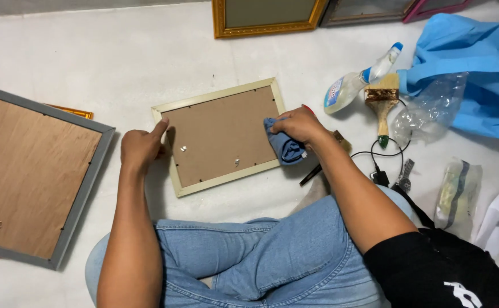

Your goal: Assembling and cleaning picture frames by inserting backboards, securing tabs, and wiping the glass

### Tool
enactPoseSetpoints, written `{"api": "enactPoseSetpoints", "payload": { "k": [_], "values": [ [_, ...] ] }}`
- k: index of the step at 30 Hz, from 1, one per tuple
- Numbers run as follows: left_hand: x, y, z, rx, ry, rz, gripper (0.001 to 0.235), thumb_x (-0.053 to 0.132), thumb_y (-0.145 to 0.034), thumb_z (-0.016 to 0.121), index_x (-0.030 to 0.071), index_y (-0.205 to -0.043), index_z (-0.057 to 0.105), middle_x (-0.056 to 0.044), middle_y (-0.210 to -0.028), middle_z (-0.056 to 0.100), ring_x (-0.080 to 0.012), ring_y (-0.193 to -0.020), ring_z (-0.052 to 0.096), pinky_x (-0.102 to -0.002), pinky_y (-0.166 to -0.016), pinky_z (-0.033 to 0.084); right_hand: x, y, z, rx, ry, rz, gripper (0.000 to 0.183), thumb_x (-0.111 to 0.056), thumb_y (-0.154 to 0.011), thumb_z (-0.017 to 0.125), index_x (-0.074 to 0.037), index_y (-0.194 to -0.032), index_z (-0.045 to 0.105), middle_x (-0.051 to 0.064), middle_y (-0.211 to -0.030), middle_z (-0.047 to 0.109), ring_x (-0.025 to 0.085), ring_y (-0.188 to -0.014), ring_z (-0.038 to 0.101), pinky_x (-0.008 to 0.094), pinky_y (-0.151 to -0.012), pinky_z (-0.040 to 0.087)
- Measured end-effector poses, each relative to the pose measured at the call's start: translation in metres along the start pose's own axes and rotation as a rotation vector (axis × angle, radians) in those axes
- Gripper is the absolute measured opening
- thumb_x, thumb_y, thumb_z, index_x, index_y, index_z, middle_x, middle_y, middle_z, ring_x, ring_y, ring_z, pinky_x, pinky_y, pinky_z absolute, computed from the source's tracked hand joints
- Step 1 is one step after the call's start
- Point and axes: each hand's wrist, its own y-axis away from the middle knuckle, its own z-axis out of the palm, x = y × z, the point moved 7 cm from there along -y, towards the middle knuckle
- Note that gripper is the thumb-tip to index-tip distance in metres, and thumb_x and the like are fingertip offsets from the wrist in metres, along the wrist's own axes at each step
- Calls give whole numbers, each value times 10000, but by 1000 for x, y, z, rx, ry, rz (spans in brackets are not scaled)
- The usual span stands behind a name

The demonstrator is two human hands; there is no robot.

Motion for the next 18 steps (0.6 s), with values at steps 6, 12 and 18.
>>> {"api": "enactPoseSetpoints", "payload": {
  "k": [6, 12, 18],
  "values": [
    [-41, -34, -3, 270, -165, 25, 639, 669, -919, 658, 43, -853, 771, -240, -833, 718, -512, -905, 692, -600, -710, 540, -26, 29, 9, -219, -25, 1, 392, -219, -632, 839, -96, -1003, 823, 195, -936, 727, 288, -877, 693, 398, -726, 573],
    [75, 43, 5, 190, -241, 361, 850, 431, -796, 860, 5, -1436, 497, -322, -1403, 438, -506, -1358, 357, -660, -1074, 284, -36, -17, -12, 64, 476, -280, 399, -350, -843, 724, -251, -1228, 766, 120, -1136, 728, 370, -1108, 655, 476, -858, 571],
    [69, 34, 65, -162, -485, 389, 1147, 607, -732, 816, 178, -1637, 256, -250, -1703, 81, -413, -1579, 40, -638, -1240, -2, -57, -34, 10, 206, 725, -557, 390, -264, -930, 673, -232, -1314, 736, 131, -1159, 648, 364, -1139, 553, 469, -869, 577]
  ]
}}
